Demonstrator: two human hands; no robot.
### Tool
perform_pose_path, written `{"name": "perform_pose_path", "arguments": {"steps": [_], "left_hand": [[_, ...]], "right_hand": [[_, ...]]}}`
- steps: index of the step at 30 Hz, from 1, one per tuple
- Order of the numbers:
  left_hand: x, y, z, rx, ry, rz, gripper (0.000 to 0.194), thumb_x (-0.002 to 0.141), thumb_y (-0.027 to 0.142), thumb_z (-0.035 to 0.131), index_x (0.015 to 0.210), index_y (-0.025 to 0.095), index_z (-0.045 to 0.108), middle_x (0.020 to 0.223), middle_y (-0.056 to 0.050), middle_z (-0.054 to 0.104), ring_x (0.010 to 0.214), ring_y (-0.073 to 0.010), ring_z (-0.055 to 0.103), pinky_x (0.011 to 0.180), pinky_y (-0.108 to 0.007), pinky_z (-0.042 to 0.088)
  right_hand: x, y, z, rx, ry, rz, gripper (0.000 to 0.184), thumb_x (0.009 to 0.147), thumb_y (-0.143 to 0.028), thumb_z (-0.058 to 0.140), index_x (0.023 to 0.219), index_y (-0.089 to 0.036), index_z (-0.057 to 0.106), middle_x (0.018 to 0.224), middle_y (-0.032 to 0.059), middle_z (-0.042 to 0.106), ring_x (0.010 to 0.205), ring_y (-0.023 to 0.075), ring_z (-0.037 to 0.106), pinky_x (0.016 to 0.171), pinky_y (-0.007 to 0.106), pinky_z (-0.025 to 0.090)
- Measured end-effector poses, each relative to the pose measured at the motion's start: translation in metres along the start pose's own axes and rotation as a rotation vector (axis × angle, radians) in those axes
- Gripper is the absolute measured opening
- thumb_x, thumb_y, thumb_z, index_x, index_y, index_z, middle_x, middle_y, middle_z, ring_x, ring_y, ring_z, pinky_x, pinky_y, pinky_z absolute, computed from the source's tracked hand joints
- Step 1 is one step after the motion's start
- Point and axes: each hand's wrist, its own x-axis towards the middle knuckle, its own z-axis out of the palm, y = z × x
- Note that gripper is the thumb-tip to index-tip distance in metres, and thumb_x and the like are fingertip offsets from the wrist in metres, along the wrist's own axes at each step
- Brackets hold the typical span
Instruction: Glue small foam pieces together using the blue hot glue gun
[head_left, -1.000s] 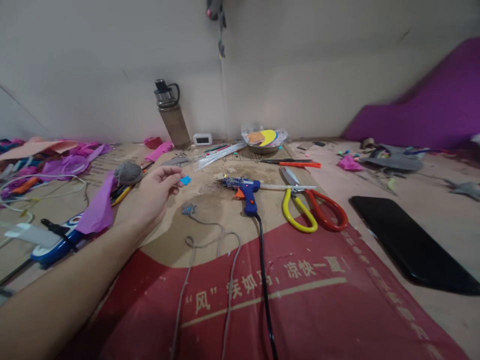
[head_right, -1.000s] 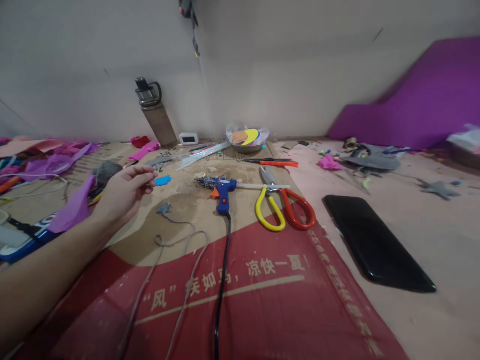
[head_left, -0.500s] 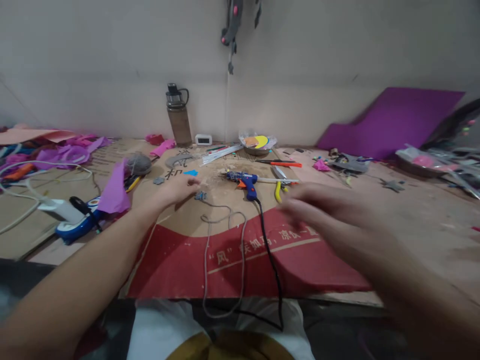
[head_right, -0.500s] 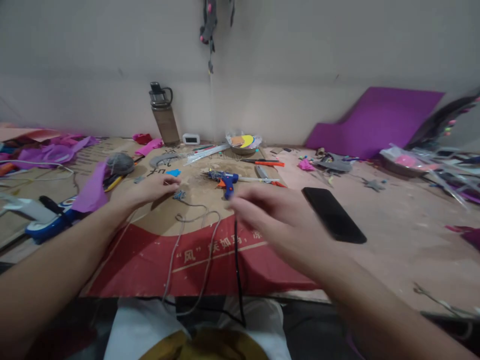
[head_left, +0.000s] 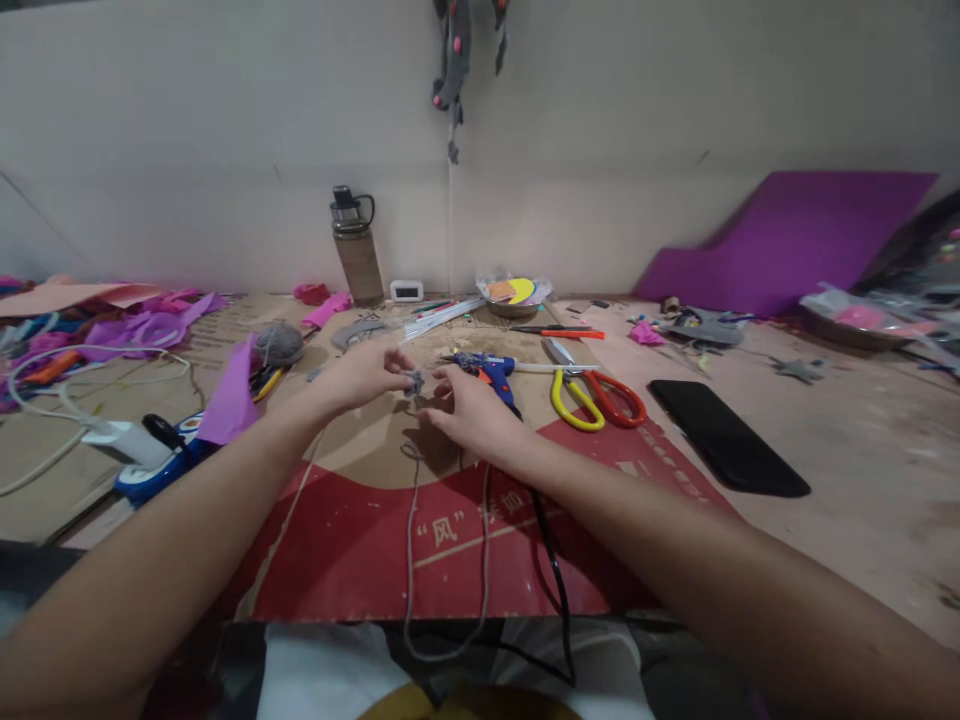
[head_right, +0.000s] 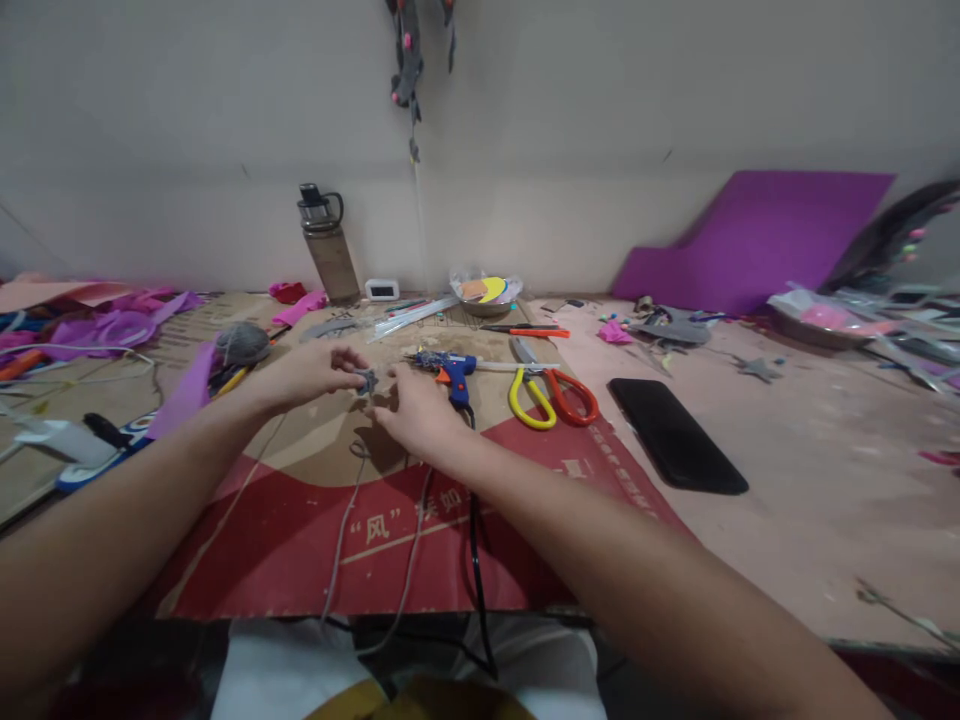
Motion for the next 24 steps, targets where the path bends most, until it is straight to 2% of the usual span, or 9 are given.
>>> {"name": "perform_pose_path", "arguments": {"steps": [2,5,7,10,13,15,17,21,24], "left_hand": [[0.005,0.008,0.001,-0.077,0.017,0.034,0.019,0.067,0.025,0.071,0.084,0.018,0.071,0.077,-0.005,0.071,0.071,-0.0175,0.062,0.065,-0.029,0.044],[0.012,0.008,0.009,-0.156,0.127,0.064,0.015,0.068,0.026,0.072,0.081,0.018,0.071,0.076,-0.004,0.071,0.07,-0.0158,0.059,0.066,-0.029,0.043],[0.013,0.0,0.018,-0.297,0.243,0.082,0.016,0.069,0.027,0.072,0.082,0.018,0.07,0.077,-0.002,0.07,0.068,-0.0133,0.057,0.065,-0.027,0.043],[0.01,-0.016,0.035,-0.652,0.375,0.035,0.02,0.07,0.029,0.072,0.085,0.018,0.066,0.068,0.002,0.063,0.054,-0.0081,0.048,0.052,-0.022,0.036],[0.003,-0.025,0.047,-0.811,0.324,-0.113,0.025,0.068,0.03,0.075,0.084,0.017,0.061,0.06,0.004,0.058,0.046,-0.0061,0.045,0.045,-0.019,0.031],[0.0,-0.027,0.05,-0.834,0.286,-0.153,0.028,0.068,0.031,0.076,0.086,0.017,0.06,0.062,0.002,0.062,0.046,-0.0062,0.048,0.045,-0.018,0.034],[-0.001,-0.026,0.049,-0.868,0.27,-0.173,0.031,0.067,0.031,0.077,0.088,0.016,0.059,0.064,0.0,0.066,0.047,-0.0074,0.053,0.046,-0.019,0.039],[0.0,-0.024,0.046,-0.948,0.24,-0.219,0.038,0.067,0.031,0.078,0.097,0.014,0.061,0.068,-0.003,0.07,0.048,-0.0093,0.058,0.047,-0.02,0.042],[-0.003,-0.022,0.045,-0.966,0.177,-0.238,0.033,0.07,0.033,0.076,0.093,0.014,0.061,0.071,-0.005,0.071,0.05,-0.0092,0.06,0.048,-0.019,0.043]], "right_hand": [[0.001,0.001,-0.01,0.103,0.026,0.027,0.035,0.081,-0.024,0.064,0.114,-0.015,0.058,0.087,0.0047,0.07,0.076,0.0155,0.062,0.069,0.027,0.045],[0.001,0.008,-0.03,0.071,0.057,-0.006,0.012,0.086,-0.025,0.057,0.091,-0.017,0.065,0.082,0.0034,0.069,0.072,0.0142,0.06,0.068,0.027,0.043],[0.0,0.016,-0.042,-0.045,0.14,-0.002,0.016,0.089,-0.029,0.054,0.089,-0.018,0.065,0.086,0.0051,0.069,0.077,0.0164,0.06,0.072,0.029,0.044],[-0.001,0.03,-0.048,-0.29,0.257,0.113,0.032,0.09,-0.039,0.053,0.109,-0.014,0.06,0.103,0.0136,0.066,0.094,0.0248,0.061,0.081,0.036,0.045],[0.0,0.037,-0.041,-0.504,0.175,0.222,0.049,0.088,-0.044,0.053,0.123,-0.01,0.052,0.116,0.0228,0.059,0.103,0.0341,0.06,0.081,0.042,0.047],[0.003,0.036,-0.035,-0.583,0.09,0.26,0.044,0.09,-0.035,0.048,0.125,-0.009,0.049,0.115,0.0239,0.058,0.097,0.0352,0.063,0.074,0.042,0.048],[0.006,0.033,-0.032,-0.618,0.057,0.291,0.04,0.09,-0.024,0.042,0.127,-0.01,0.048,0.113,0.0233,0.058,0.092,0.0341,0.065,0.069,0.04,0.048],[0.011,0.038,-0.034,-0.686,0.078,0.24,0.04,0.09,-0.025,0.042,0.128,-0.011,0.048,0.112,0.0235,0.056,0.094,0.0353,0.063,0.069,0.041,0.048],[0.008,0.046,-0.037,-0.719,0.069,0.202,0.039,0.09,-0.021,0.041,0.126,-0.012,0.051,0.113,0.0233,0.056,0.096,0.0357,0.061,0.073,0.044,0.048]]}}
